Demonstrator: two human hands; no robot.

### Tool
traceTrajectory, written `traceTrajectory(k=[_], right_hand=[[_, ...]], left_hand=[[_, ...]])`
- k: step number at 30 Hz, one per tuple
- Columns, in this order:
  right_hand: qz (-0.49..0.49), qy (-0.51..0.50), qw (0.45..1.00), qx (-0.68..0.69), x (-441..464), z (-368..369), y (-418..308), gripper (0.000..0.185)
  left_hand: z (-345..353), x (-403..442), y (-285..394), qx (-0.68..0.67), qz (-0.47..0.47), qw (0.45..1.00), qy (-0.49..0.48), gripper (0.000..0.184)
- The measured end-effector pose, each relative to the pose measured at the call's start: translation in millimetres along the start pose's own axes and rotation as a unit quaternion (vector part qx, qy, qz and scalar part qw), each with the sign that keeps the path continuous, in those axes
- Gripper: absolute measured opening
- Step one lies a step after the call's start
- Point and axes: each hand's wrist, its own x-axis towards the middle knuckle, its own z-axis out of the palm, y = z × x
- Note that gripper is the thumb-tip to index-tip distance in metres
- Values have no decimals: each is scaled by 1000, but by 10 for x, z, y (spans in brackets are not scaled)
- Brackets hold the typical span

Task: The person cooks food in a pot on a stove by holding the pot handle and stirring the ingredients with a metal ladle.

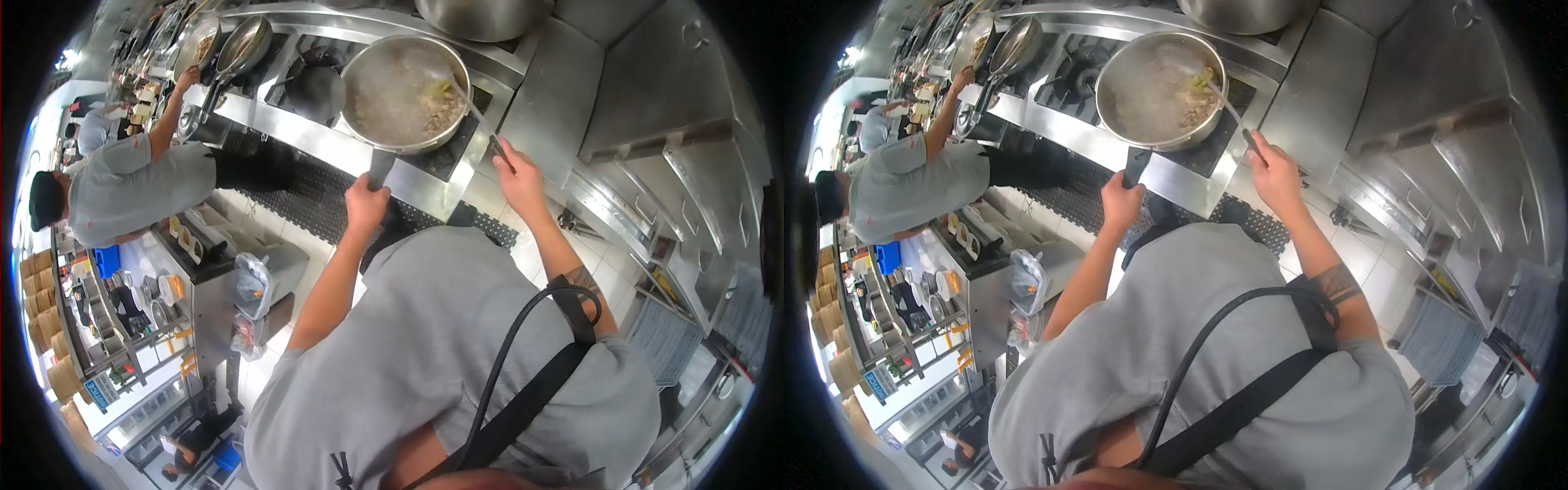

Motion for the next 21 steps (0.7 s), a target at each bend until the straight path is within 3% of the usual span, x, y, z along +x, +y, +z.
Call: traceTrajectory(k=[1, 2, 4, 8, 10, 11, 13, 15, 18, 19, 21], right_hand=[[21, 55, 996, 68, -61, 9, 37, 33], [23, 48, 996, 70, -116, 14, 104, 33], [185, 51, 976, 104, -172, 5, 310, 29], [139, 115, 983, 19, -265, 109, 996, 19], [273, 108, 947, 133, -317, 143, 1210, 17], [272, 107, 947, 133, -325, 148, 1253, 17], [367, 143, 891, 228, -338, 122, 1268, 17], [367, 161, 892, 210, -314, 221, 1470, 16], [377, 180, 889, 187, -234, 332, 1529, 16], [387, 181, 886, 181, -199, 349, 1496, 16], [401, 168, 878, 202, -130, 362, 1406, 14]], left_hand=[[-12, -20, 16, -10, 12, 1000, 0, 35], [-51, -17, 32, -19, 26, 999, -1, 34], [-110, 17, 30, -17, 29, 999, 8, 34], [-178, 55, 2, 0, -1, 999, -41, 34], [-177, 146, -179, -37, -15, 997, -60, 35], [-173, 221, -296, -42, -7, 997, -64, 36], [-299, 314, -280, -29, 10, 996, -79, 35], [-415, 374, -198, 28, 48, 994, -92, 35], [-355, 366, -320, -18, 71, 994, -83, 37], [-324, 329, -330, -29, 24, 994, -103, 38], [-260, 239, -300, 16, 64, 995, -81, 39]])
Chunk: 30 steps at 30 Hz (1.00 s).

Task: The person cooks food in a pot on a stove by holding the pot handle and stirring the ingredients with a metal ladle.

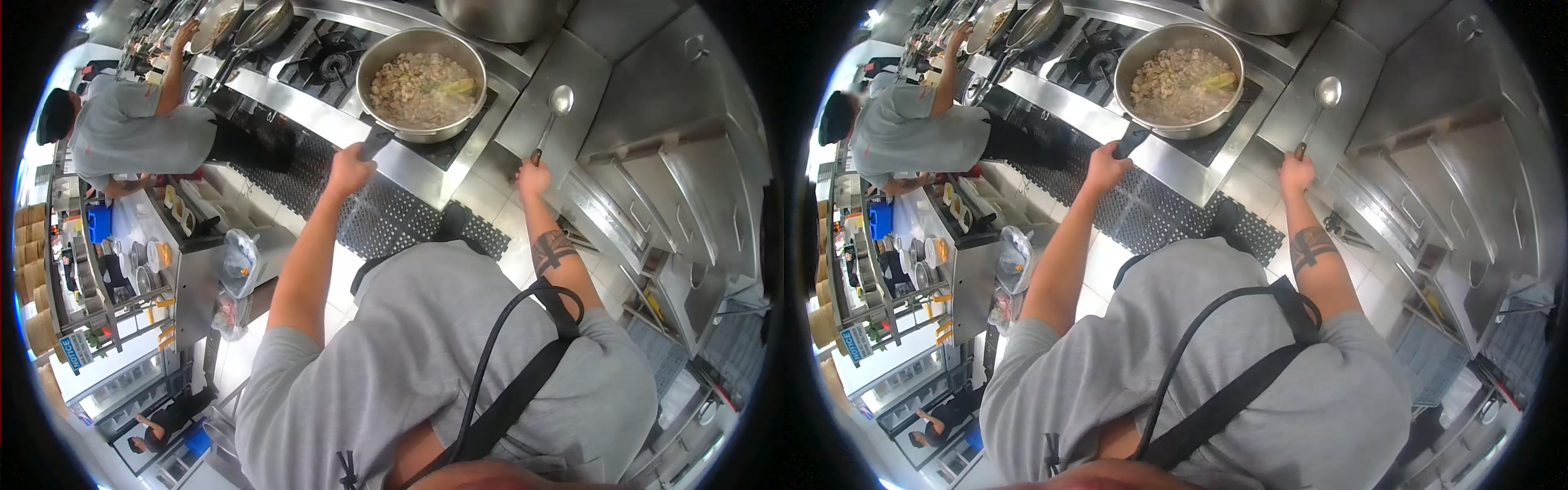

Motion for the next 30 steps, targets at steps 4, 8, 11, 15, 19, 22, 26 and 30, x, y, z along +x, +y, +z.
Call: traceTrajectory(k=[4, 8, 11, 15, 19, 22, 26, 30], right_hand=[[20, 0, 998, -56, -460, 8, -418, 55], [-115, 130, 939, -297, -442, -133, 41, 71], [-191, 120, 951, -214, -944, -434, 316, 73], [-228, 7, 882, -411, -1516, -862, 1086, 72], [-87, -150, 849, -499, -1958, -1217, 1841, 67], [-75, -268, 817, -505, -2317, -1412, 2001, 65], [26, -303, 820, -484, -2730, -1422, 1746, 60], [19, -287, 821, -493, -2609, -1320, 1833, 50]], left_hand=[[-53, -184, 181, -32, -39, 998, -44, 48], [-217, -511, -14, -133, -37, 989, 45, 57], [-159, -948, -853, -265, -80, 954, 114, 50], [240, -2286, -2508, 48, -193, 978, 56, 24], [1008, -4378, -4194, 260, -225, 920, -188, 17], [1381, -5749, -4678, 348, -21, 873, -340, 16], [1216, -5883, -4433, 290, -13, 923, -252, 19], [1333, -5638, -4535, 188, -142, 958, -163, 20]])
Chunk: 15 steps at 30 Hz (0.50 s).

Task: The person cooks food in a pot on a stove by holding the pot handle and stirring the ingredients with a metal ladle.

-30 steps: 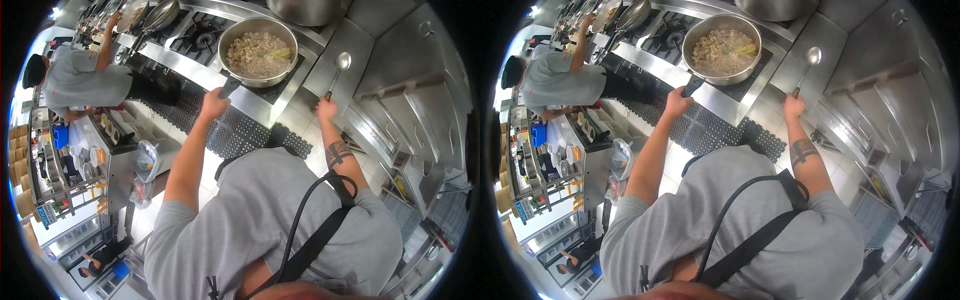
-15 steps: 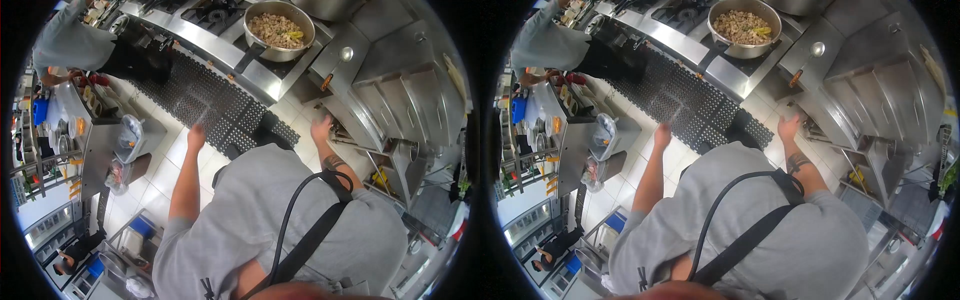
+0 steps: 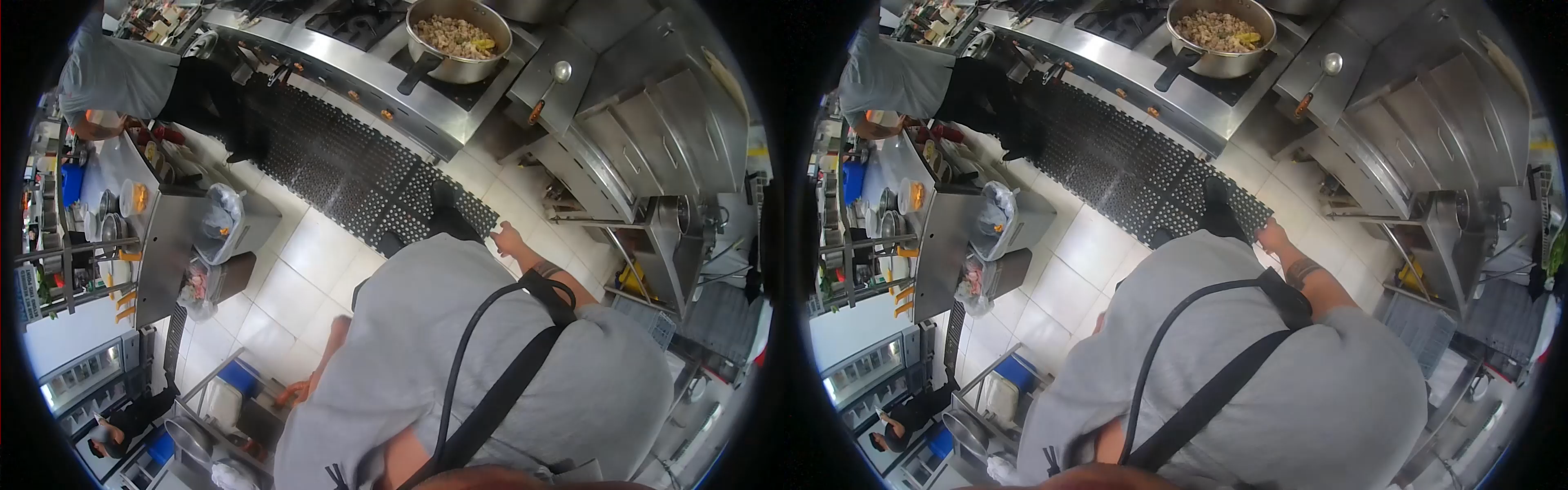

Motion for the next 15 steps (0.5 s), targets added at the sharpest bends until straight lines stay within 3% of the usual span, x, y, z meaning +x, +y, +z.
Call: traceTrajectory(k=[2, 3, 4, 5, 8, 9, 11, 15], right_hand=[[-21, -2, 1000, -4, 211, -2, -106, 53], [-39, -6, 999, -11, 290, -20, -181, 56], [-44, -4, 999, -12, 326, -34, -279, 56], [-72, -3, 997, -2, 364, -31, -409, 53], [-135, 8, 991, 16, 345, -18, -834, 48], [-181, 18, 983, -1, 279, 5, -978, 37], [-233, 31, 972, -21, 137, 83, -1214, 29], [-198, -107, 972, -62, 101, 229, -1303, 27]], left_hand=[[-676, 93, 601, -183, -115, 974, 65, 22], [-995, 190, 850, -179, -123, 970, 109, 22], [-976, 483, 738, -276, -153, 943, 103, 22], [-1241, 572, 899, -356, -154, 916, 105, 24], [-1836, 775, 1266, -414, -132, 893, 119, 22], [-1978, 775, 1369, -446, -144, 876, 115, 19], [-2003, 795, 1375, -433, -121, 884, 126, 19], [-1328, 728, 1015, -430, -162, 881, 117, 16]])
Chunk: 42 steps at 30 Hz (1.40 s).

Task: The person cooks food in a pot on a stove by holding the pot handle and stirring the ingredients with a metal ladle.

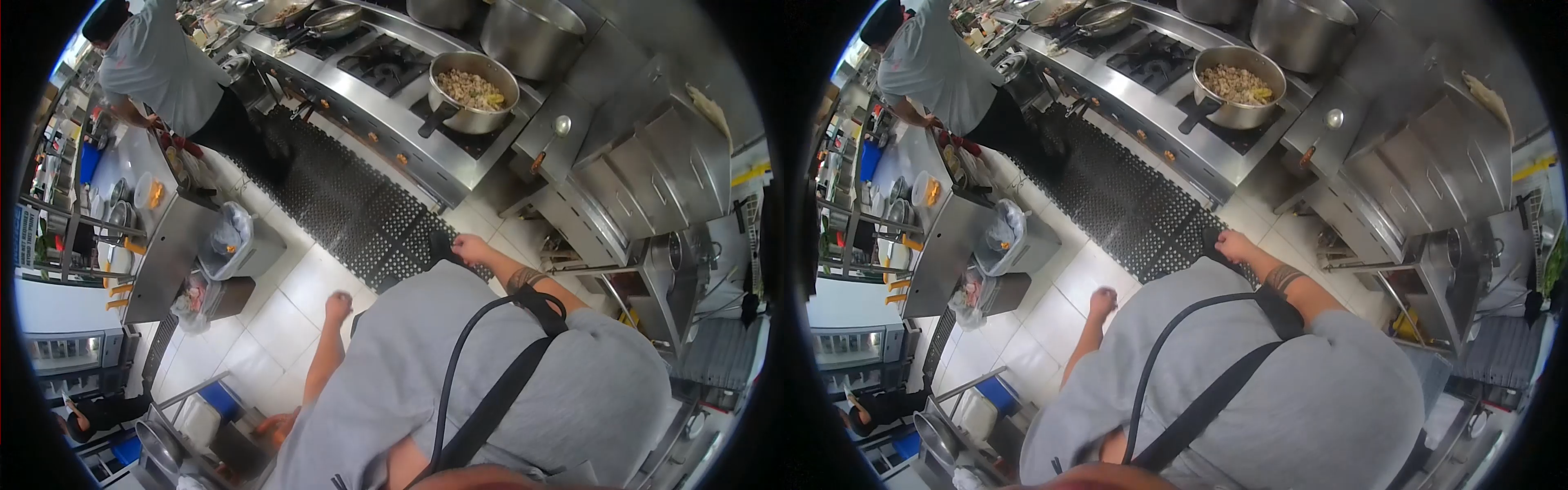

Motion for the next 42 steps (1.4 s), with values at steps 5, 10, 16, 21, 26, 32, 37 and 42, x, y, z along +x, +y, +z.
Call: traceTrajectory(k=[5, 10, 16, 21, 26, 32, 37, 42], right_hand=[[4, -29, 998, -54, -50, -29, 303, 21], [-115, -76, 947, -290, -104, -173, 623, 25], [82, -6, 995, -64, -154, -52, 708, 28], [-14, -31, 994, -107, -154, 36, 422, 23], [10, 18, 1000, -2, -235, 86, 241, 19], [39, -1, 999, -7, -348, -49, 370, 20], [-91, -26, 981, -167, -167, 29, 1000, 21], [110, -22, 993, -37, -322, 44, 879, 21]], left_hand=[[29, -312, -1181, 304, -11, 952, -40, 15], [-58, -384, -1978, 432, 139, 882, -125, 15], [-184, -383, -1263, 401, 151, 900, -78, 15], [-209, -159, -365, 14, -43, 999, -28, 18], [-200, 70, -79, -14, -10, 999, -35, 20], [-125, -94, -188, 63, 11, 997, -35, 19], [-119, -325, -528, 204, 35, 978, -32, 23], [-144, -353, -896, 218, 33, 974, -48, 32]])
